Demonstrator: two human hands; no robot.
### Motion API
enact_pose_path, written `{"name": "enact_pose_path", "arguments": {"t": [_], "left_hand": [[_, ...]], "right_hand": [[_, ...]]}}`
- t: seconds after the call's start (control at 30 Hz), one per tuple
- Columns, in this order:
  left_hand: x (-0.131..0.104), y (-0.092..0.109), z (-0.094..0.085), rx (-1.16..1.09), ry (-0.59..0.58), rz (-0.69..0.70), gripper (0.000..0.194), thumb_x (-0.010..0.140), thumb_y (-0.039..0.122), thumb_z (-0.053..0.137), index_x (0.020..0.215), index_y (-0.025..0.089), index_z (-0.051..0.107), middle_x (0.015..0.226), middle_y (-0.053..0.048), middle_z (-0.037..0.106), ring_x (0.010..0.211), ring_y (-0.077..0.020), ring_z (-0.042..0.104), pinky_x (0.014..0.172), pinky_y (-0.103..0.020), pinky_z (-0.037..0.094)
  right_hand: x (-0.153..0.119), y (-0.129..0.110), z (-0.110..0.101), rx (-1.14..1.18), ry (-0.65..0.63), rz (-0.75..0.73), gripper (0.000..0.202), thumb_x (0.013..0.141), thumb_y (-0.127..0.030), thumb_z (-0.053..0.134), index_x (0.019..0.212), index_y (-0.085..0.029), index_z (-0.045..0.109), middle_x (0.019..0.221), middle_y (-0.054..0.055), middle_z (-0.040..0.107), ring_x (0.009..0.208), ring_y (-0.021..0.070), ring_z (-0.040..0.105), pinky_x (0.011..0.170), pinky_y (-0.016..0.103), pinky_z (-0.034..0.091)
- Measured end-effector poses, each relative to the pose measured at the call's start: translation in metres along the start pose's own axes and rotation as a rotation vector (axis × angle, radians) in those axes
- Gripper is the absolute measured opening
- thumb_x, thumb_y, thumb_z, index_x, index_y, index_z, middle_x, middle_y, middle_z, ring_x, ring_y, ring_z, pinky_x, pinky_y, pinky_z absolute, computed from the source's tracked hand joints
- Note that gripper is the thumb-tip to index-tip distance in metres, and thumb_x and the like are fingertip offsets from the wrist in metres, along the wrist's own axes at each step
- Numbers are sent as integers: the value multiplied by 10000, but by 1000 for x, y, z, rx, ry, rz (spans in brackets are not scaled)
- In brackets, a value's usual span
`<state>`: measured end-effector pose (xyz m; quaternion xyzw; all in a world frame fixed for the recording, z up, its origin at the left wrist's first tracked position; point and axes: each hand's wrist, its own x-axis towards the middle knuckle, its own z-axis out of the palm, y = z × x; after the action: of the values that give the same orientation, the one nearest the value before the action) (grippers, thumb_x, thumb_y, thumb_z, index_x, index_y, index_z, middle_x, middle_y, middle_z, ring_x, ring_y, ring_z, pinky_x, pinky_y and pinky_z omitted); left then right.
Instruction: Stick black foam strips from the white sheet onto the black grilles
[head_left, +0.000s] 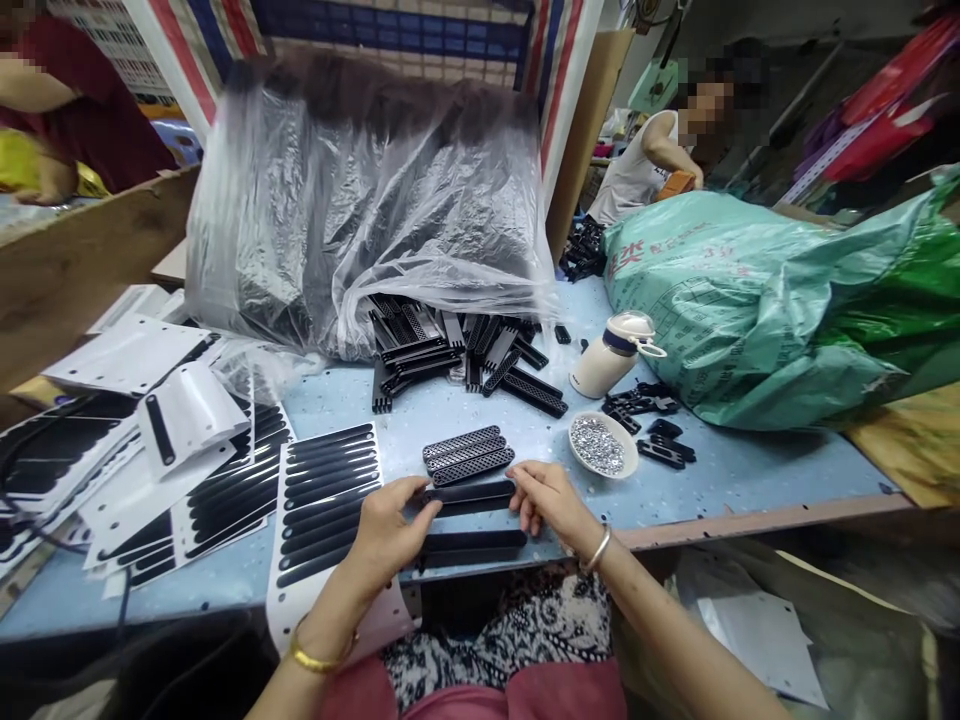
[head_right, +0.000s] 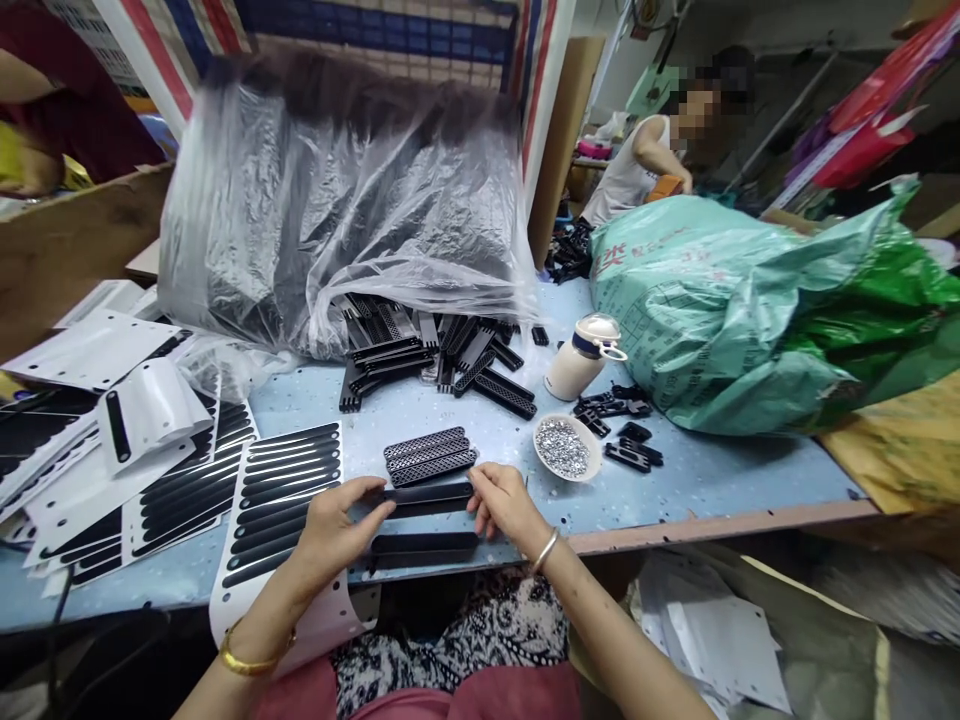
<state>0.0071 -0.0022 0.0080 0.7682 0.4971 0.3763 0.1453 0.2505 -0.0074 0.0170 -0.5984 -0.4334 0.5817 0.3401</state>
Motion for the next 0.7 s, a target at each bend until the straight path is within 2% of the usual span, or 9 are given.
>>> {"name": "enact_pose_path", "arguments": {"t": [0.07,0.13,0.23,0.33,0.43,0.53,0.7], "left_hand": [[2,4,5,83,7,-67,187,830,329,584,795,162,659,668,-34,690,578,-159,647,555,-252,512],[4,9,10,197,13,-75,272,860,384,548,733,160,634,589,-23,629,528,-147,602,520,-241,456],[8,15,18,356,1,-57,358,851,473,553,674,165,596,570,-29,588,534,-161,579,527,-254,418],[12,18,21,453,-64,-86,411,810,547,582,644,172,561,598,-41,588,569,-182,582,531,-263,394],[15,18,22,422,-176,-156,425,791,573,594,645,176,556,594,-30,575,561,-189,574,520,-265,360],[17,17,20,346,-248,-208,422,789,572,599,639,180,552,589,-17,558,556,-189,562,520,-267,338],[20,17,17,337,-303,-217,426,776,583,614,647,182,549,595,-4,549,550,-174,545,535,-263,340]], "right_hand": [[2,1,3,-46,3,-4,454,748,-622,511,729,-168,506,503,-35,585,304,94,528,259,148,328],[5,3,5,-67,12,-15,462,743,-630,510,698,-170,503,474,-44,567,285,85,508,251,141,299],[8,4,8,-79,23,-21,448,722,-614,546,672,-171,516,443,-53,547,276,84,497,246,141,281],[10,4,11,-99,39,-25,394,697,-555,610,644,-172,537,400,-62,519,265,85,476,245,148,262],[8,3,13,-116,59,-39,312,687,-455,657,601,-177,544,350,-75,470,259,77,433,255,154,244],[4,3,13,-117,61,-59,236,689,-369,664,601,-175,563,368,-74,475,297,72,441,290,160,288],[-4,3,4,-91,14,-23,194,680,-328,647,772,-167,590,475,-55,552,397,119,554,353,197,412]]}}
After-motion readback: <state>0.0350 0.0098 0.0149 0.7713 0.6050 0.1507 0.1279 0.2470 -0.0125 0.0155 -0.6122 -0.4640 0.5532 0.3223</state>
